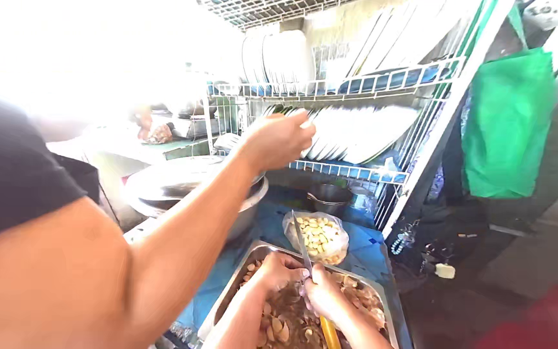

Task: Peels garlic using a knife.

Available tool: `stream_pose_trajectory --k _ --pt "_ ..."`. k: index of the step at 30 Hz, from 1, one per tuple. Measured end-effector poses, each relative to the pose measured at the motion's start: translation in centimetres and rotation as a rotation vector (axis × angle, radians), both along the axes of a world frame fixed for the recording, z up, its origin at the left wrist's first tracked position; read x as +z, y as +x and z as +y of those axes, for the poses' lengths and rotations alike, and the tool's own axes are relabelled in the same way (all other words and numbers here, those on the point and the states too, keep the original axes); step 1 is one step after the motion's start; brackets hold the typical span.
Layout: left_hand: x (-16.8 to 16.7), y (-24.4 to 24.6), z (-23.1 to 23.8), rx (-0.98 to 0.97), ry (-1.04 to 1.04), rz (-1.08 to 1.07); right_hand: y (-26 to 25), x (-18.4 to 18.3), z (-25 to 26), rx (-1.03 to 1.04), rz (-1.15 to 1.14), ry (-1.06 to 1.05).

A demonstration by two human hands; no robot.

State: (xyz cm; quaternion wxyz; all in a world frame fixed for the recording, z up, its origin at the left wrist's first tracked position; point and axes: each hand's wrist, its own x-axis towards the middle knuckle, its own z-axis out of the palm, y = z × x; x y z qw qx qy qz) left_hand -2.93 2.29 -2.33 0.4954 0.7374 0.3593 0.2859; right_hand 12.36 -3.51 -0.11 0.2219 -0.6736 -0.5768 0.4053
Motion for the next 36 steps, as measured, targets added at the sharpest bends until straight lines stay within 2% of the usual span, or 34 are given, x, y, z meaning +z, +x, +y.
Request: stream_pose_trajectory --k 1,3,14,20,25,36 --pt "-0.1 0.2 0.2 0.051 -0.119 0.012 0.0 0.0 0.0 -0.001 0.023 -0.004" --pt "0.6 0.4 -0.1 0.084 -0.214 -0.001 0.2 -0.1 0.0 -0.025 0.069 -0.001" --pt "1.0 -0.2 -0.1 0.062 -0.229 0.019 1.4 -0.2 0.8 -0.297 0.076 0.09" --pt "0.9 -0.2 -0.1 0.134 -0.249 0.009 0.9 0.3 0.3 -0.055 -0.013 -0.04" --pt "0.8 0.1 0.0 0.204 -0.271 0.056 0.7 0.5 0.0 -0.043 0.099 0.043" --pt "1.4 0.7 -0.7 0.164 -0.238 0.08 0.4 0.2 0.2 -0.03 0.019 0.003"
